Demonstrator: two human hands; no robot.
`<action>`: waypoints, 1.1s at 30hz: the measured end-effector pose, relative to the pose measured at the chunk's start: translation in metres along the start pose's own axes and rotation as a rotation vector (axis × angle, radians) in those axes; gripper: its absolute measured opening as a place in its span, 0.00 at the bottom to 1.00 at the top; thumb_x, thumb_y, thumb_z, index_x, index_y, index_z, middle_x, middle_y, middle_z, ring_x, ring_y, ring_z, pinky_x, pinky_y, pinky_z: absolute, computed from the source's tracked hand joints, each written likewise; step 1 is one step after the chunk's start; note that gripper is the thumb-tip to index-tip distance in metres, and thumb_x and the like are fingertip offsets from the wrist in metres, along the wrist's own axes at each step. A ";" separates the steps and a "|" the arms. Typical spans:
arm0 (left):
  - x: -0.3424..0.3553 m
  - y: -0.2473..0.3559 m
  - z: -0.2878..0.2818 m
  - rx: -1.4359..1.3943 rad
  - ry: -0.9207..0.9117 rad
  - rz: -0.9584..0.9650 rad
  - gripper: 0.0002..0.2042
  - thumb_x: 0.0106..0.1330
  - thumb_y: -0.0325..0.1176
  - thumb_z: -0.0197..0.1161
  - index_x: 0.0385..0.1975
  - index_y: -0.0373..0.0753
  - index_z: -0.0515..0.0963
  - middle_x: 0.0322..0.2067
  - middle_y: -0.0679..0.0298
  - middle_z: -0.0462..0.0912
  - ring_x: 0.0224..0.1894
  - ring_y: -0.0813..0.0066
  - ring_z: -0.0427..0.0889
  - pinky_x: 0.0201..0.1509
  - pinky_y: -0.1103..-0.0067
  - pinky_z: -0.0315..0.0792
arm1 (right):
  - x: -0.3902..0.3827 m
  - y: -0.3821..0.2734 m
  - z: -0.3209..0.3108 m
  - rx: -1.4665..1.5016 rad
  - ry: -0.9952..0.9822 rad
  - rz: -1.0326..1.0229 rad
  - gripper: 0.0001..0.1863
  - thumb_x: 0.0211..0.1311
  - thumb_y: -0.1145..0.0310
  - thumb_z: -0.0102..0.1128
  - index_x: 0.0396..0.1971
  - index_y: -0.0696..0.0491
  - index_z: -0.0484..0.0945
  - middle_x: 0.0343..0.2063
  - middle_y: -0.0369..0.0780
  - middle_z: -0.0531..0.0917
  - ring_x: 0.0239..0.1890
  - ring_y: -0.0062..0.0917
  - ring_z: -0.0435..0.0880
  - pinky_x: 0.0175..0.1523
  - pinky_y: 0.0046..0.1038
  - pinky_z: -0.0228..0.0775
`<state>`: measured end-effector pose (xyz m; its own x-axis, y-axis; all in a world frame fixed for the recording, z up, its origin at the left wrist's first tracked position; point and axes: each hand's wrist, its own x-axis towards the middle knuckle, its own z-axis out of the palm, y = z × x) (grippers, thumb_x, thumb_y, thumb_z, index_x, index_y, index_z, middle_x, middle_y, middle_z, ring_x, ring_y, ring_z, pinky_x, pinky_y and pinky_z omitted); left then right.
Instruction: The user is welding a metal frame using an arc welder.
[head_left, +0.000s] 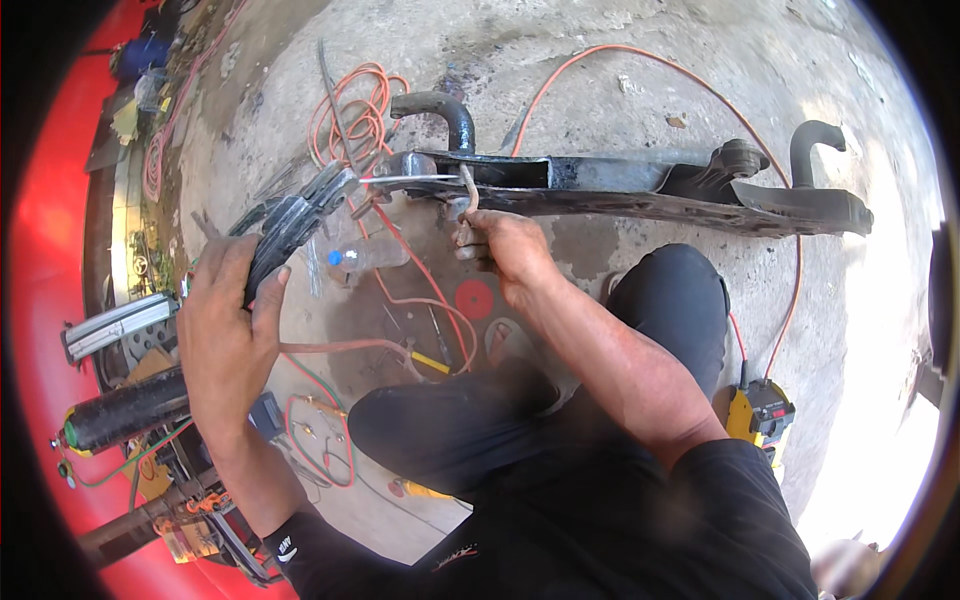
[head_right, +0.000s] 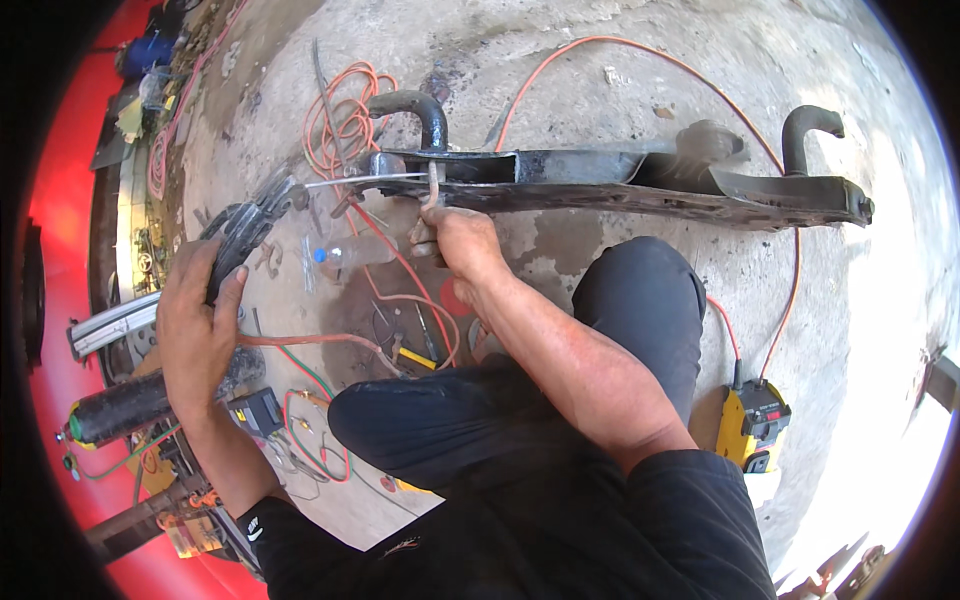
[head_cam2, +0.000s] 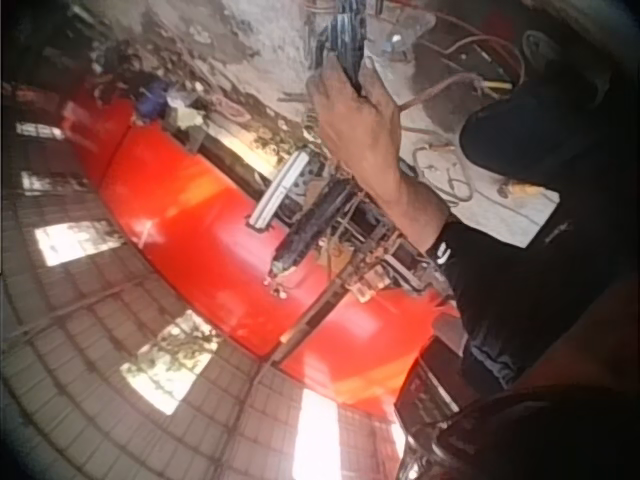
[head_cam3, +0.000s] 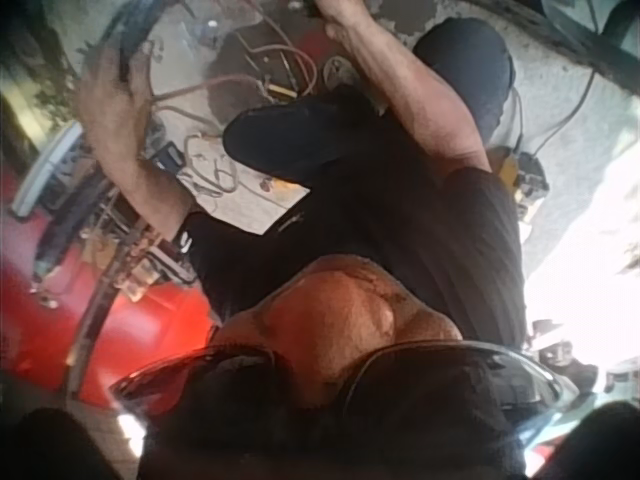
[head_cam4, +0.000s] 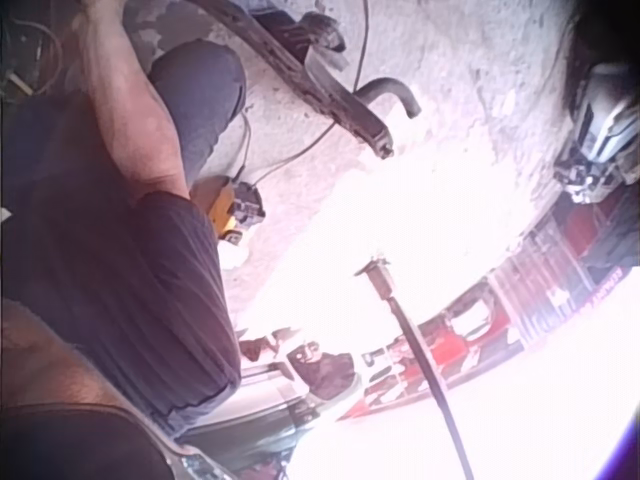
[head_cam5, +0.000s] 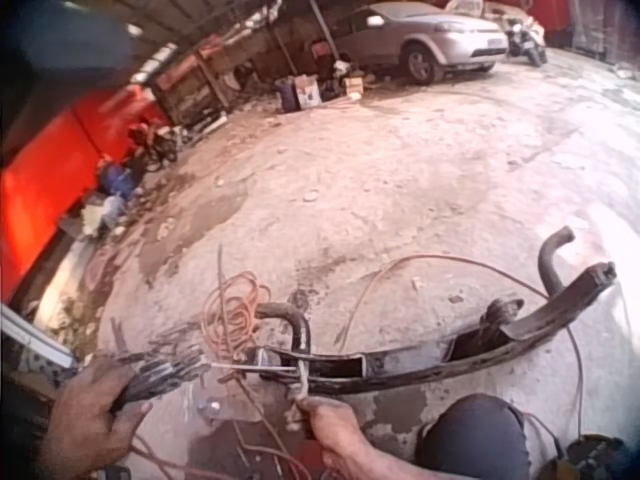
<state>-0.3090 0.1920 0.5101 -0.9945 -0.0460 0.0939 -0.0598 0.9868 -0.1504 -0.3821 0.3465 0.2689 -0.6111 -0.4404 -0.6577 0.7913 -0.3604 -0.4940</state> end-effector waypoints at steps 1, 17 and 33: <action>0.001 0.001 0.001 0.001 -0.041 -0.018 0.16 0.65 0.30 0.63 0.51 0.30 0.75 0.47 0.48 0.78 0.49 0.47 0.78 0.54 0.67 0.71 | 0.001 0.002 -0.001 0.005 -0.001 0.002 0.11 0.70 0.65 0.52 0.38 0.53 0.82 0.27 0.37 0.86 0.25 0.21 0.82 0.34 0.25 0.65; 0.001 0.007 -0.007 0.018 -0.044 -0.031 0.16 0.65 0.31 0.63 0.50 0.31 0.76 0.48 0.48 0.78 0.49 0.46 0.78 0.54 0.67 0.71 | 0.003 0.002 -0.003 -0.005 -0.007 0.005 0.10 0.69 0.64 0.54 0.37 0.53 0.81 0.27 0.37 0.85 0.26 0.21 0.82 0.34 0.25 0.65; 0.002 0.010 -0.002 0.009 -0.054 -0.039 0.17 0.64 0.30 0.63 0.51 0.32 0.76 0.47 0.48 0.78 0.48 0.47 0.78 0.53 0.67 0.72 | 0.001 0.000 -0.001 -0.006 -0.008 0.000 0.10 0.69 0.65 0.52 0.38 0.53 0.82 0.27 0.36 0.86 0.25 0.21 0.82 0.34 0.25 0.65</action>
<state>-0.3116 0.2023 0.5103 -0.9946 -0.0933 0.0464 -0.0995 0.9826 -0.1567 -0.3823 0.3466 0.2677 -0.6111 -0.4471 -0.6532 0.7915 -0.3558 -0.4970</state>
